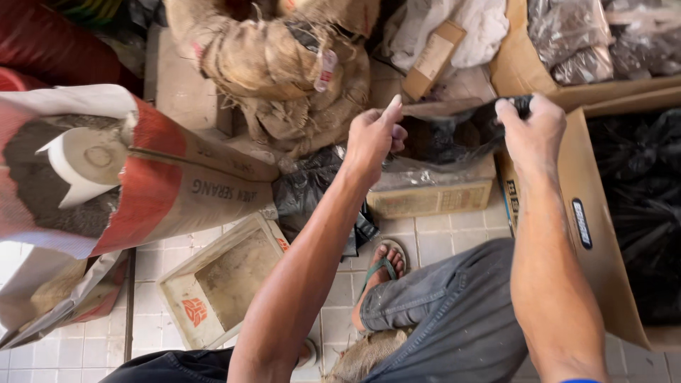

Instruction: The person uses a scoop to transfer grey powder from a large bag into a black plastic bag and then ties the plastic bag closed by hand.

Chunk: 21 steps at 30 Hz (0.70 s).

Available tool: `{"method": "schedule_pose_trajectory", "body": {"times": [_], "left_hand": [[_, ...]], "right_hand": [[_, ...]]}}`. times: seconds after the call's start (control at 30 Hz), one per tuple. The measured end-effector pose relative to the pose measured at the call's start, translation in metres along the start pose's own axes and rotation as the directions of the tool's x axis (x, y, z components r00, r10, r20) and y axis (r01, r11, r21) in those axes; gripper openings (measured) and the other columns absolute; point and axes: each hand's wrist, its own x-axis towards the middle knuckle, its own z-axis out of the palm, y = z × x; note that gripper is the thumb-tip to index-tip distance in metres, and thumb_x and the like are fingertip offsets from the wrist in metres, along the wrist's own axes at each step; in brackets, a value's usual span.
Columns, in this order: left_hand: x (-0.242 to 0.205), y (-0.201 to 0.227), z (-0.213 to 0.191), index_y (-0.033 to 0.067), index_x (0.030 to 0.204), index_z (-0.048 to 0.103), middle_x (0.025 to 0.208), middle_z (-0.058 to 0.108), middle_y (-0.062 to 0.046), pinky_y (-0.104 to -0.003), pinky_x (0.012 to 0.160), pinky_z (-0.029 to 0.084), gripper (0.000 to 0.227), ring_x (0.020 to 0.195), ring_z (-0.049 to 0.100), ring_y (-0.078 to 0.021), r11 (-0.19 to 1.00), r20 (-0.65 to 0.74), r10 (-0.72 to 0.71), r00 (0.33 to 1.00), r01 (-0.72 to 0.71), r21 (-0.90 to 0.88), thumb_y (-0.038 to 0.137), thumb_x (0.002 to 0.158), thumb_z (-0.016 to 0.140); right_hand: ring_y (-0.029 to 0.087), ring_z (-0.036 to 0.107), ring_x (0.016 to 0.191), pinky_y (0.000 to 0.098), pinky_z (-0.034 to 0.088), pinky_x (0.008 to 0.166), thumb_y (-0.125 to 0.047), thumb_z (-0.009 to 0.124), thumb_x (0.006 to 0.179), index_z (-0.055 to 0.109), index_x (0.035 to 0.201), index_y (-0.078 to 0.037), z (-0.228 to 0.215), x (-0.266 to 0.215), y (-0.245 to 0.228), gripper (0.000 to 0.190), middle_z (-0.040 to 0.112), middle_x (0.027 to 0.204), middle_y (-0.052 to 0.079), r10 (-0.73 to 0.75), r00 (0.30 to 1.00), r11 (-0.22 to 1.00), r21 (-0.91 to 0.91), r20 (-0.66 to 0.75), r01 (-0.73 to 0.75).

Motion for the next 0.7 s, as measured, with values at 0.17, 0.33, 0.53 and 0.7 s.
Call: {"method": "schedule_pose_trajectory", "body": {"times": [0.17, 0.33, 0.53, 0.7], "left_hand": [[0.004, -0.01, 0.01, 0.0045, 0.089, 0.066, 0.074, 0.066, -0.007, -0.027, 0.064, 0.059, 0.03, 0.065, 0.062, -0.0123, 0.989, -0.006, 0.02, 1.0, -0.019, 0.147, 0.031, 0.091, 0.079], [0.005, -0.026, 0.01, 0.0193, 0.069, 0.054, 0.067, 0.06, 0.005, -0.029, 0.061, 0.043, 0.04, 0.064, 0.049, -0.0085, 0.871, -0.082, 0.036, 0.996, 0.01, 0.491, 0.041, 0.082, 0.084], [0.021, -0.059, -0.003, 0.0145, 0.083, 0.076, 0.076, 0.075, -0.01, -0.038, 0.078, 0.059, 0.034, 0.084, 0.076, -0.0272, 0.848, -0.141, 0.023, 0.99, 0.055, 0.526, 0.044, 0.072, 0.09], [0.01, -0.054, -0.006, 0.0086, 0.09, 0.073, 0.083, 0.074, -0.018, -0.043, 0.08, 0.058, 0.043, 0.091, 0.076, -0.0336, 0.86, -0.165, 0.066, 0.984, 0.028, 0.51, 0.045, 0.076, 0.09]], "right_hand": [[0.017, 0.071, 0.081, 0.0344, 0.056, 0.078, -0.032, 0.083, 0.091, 0.08, 0.097, -0.009, 0.004, 0.001, 0.012, 0.024, 0.079, 0.086, 0.003, 0.042, 0.999, 0.998, -0.044, -0.018, -0.043], [0.023, 0.068, 0.077, 0.0389, 0.053, 0.079, -0.042, 0.086, 0.083, 0.075, 0.096, -0.011, 0.006, 0.001, 0.025, 0.036, 0.075, 0.083, 0.002, 0.088, 0.996, 0.982, -0.167, 0.02, -0.084], [0.026, 0.075, 0.088, 0.0421, 0.059, 0.069, -0.03, 0.094, 0.088, 0.07, 0.106, 0.001, 0.01, -0.002, 0.022, 0.043, 0.068, 0.087, 0.015, 0.136, 0.99, 0.991, -0.015, 0.033, -0.136], [0.03, 0.071, 0.101, 0.0444, 0.063, 0.08, -0.033, 0.096, 0.09, 0.061, 0.119, 0.003, 0.005, -0.005, 0.01, 0.058, 0.057, 0.099, 0.013, 0.163, 0.986, 0.987, -0.003, 0.046, -0.163]]}}
